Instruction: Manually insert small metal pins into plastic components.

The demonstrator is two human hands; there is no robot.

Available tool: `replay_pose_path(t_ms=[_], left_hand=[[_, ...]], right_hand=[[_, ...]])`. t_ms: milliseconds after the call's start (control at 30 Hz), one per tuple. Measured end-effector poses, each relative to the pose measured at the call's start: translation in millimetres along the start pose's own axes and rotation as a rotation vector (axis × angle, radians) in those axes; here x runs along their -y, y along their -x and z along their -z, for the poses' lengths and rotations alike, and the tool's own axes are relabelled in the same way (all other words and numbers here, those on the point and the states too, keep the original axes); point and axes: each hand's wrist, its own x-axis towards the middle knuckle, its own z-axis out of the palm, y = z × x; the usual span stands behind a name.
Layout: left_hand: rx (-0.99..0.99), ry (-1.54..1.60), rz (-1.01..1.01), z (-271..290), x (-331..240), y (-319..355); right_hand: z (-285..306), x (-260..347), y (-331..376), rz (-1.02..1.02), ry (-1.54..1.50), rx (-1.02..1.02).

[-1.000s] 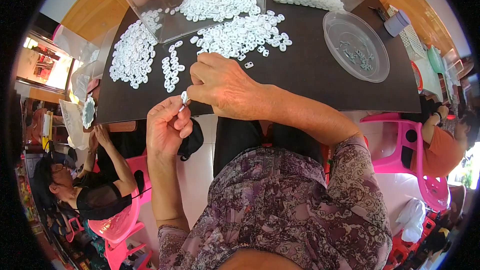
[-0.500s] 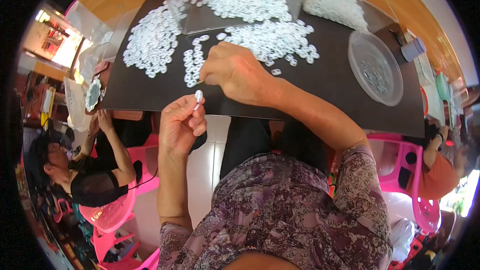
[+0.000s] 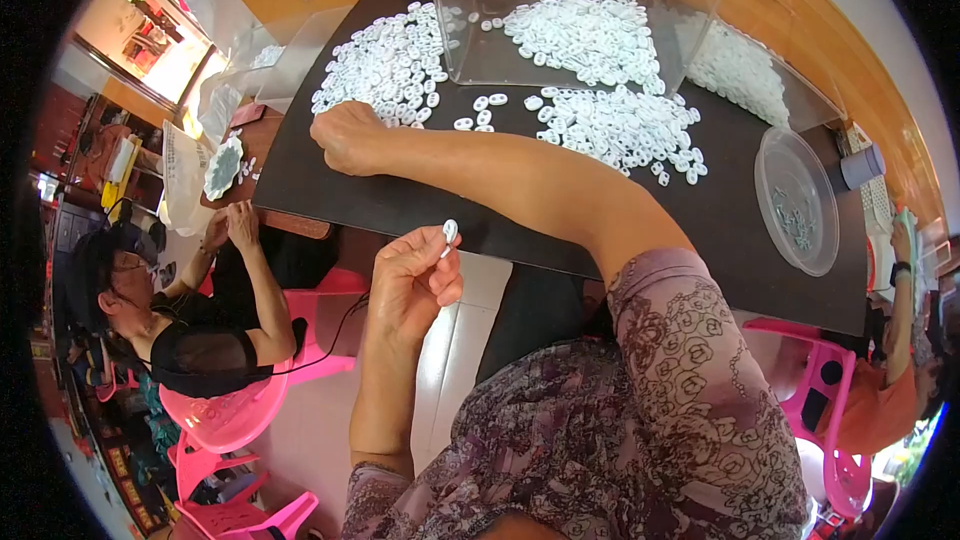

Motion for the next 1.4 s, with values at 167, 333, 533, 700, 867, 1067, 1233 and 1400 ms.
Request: replay_pose_path(t_ms=[167, 333, 533, 700, 867, 1067, 1233, 1400], left_hand=[[-0.023, 0.018, 0.003, 3, -7, -4], [0.001, -0.019, -0.017, 3, -13, -10], [0.074, -0.022, -0.068, 2, -8, -19], [0.056, -0.025, -0.052, -19, 3, -25], [0.014, -0.113, -0.164, -44, 20, -24], [-0.021, -0.254, -0.273, -74, 39, -23], [-0.004, -0.279, -0.266, -95, 55, -27], [0.042, -0.294, -0.228, -109, 74, -34]], right_hand=[[-5, -6, -4, 0.036, 0.014, -0.054], [43, -18, 34, -0.060, -0.130, -0.155], [118, 6, 122, -0.461, -0.614, -0.121], [129, 27, 185, -0.741, -0.998, -0.160], [131, 41, 208, -0.723, -1.160, -0.269], [146, 48, 224, -0.800, -1.182, -0.463], [153, 43, 244, -0.801, -1.194, -0.648], [166, 41, 266, -0.832, -1.099, -0.685]])
